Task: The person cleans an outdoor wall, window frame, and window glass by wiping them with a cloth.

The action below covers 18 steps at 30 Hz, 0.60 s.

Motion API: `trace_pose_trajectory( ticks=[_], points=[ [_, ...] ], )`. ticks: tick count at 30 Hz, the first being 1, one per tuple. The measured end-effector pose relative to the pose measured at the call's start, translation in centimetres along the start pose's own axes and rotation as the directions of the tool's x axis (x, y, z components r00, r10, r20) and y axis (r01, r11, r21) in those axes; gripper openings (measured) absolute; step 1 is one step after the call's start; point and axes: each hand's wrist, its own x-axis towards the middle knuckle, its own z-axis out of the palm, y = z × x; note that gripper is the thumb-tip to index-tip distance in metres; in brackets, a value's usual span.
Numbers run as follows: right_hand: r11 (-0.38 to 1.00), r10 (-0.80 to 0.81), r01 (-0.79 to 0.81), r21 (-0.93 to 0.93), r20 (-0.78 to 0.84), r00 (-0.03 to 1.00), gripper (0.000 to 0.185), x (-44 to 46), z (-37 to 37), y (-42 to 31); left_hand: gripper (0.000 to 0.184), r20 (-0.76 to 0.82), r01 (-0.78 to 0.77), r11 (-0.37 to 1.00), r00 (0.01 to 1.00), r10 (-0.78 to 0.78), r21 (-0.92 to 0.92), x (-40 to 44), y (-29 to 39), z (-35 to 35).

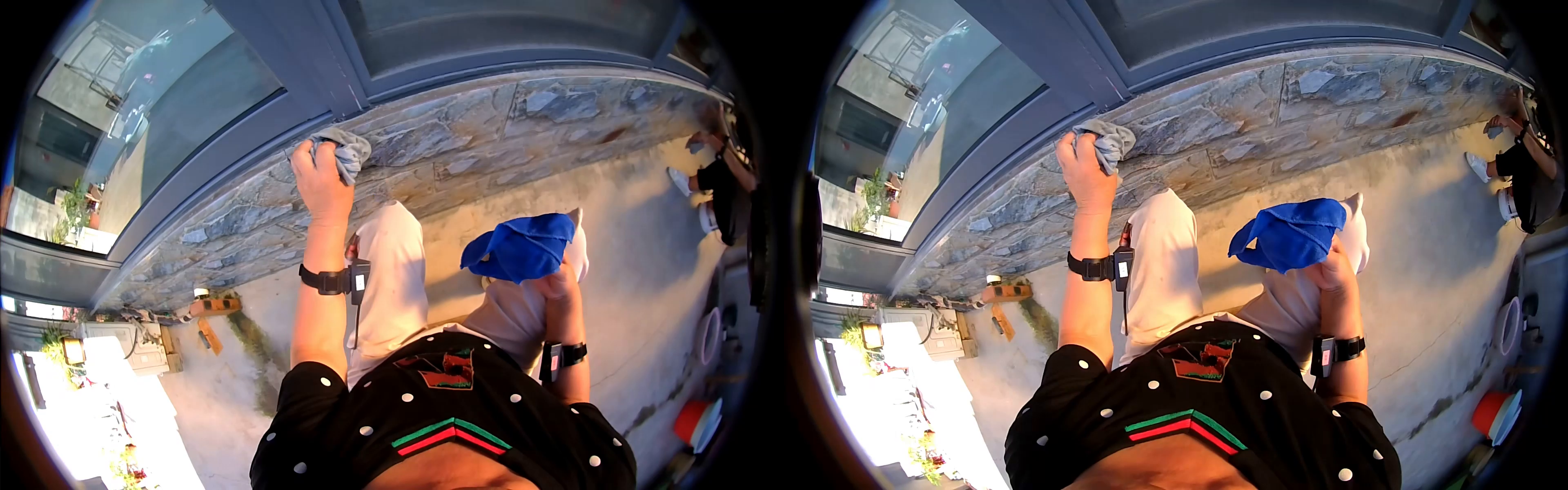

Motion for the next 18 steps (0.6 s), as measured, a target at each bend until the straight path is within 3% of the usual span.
trace_pose_trajectory(
  ticks=[4, 8, 12, 18],
  points=[
    [1.0, 0.007, -0.009, -0.018, -0.076, 0.997, 0.053, 0.2, -1.2, 0.8, 0.036, -0.028, 0.094, 0.989, 0.995, -0.091, 0.113, -1.1, -3.6, -2.7],
    [0.999, 0.037, -0.04, -0.024, -0.082, 0.996, 0.048, 1.1, -1.9, 1.0, 0.037, -0.04, 0.089, 0.992, 0.995, -0.086, 0.085, -0.8, -2.9, -2.3],
    [0.999, 0.046, -0.046, -0.001, -0.124, 0.991, 0.041, 1.5, -0.6, 0.7, 0.036, -0.018, 0.037, 0.999, 0.999, -0.037, 0.017, 0.4, 0.8, 0.3],
    [0.998, 0.064, -0.064, 0.008, -0.067, 0.996, 0.048, 1.0, -1.8, 0.7, 0.03, 0.05, -0.086, 0.99, 0.994, 0.092, -0.112, 2.6, 7.6, 4.2]
  ],
)
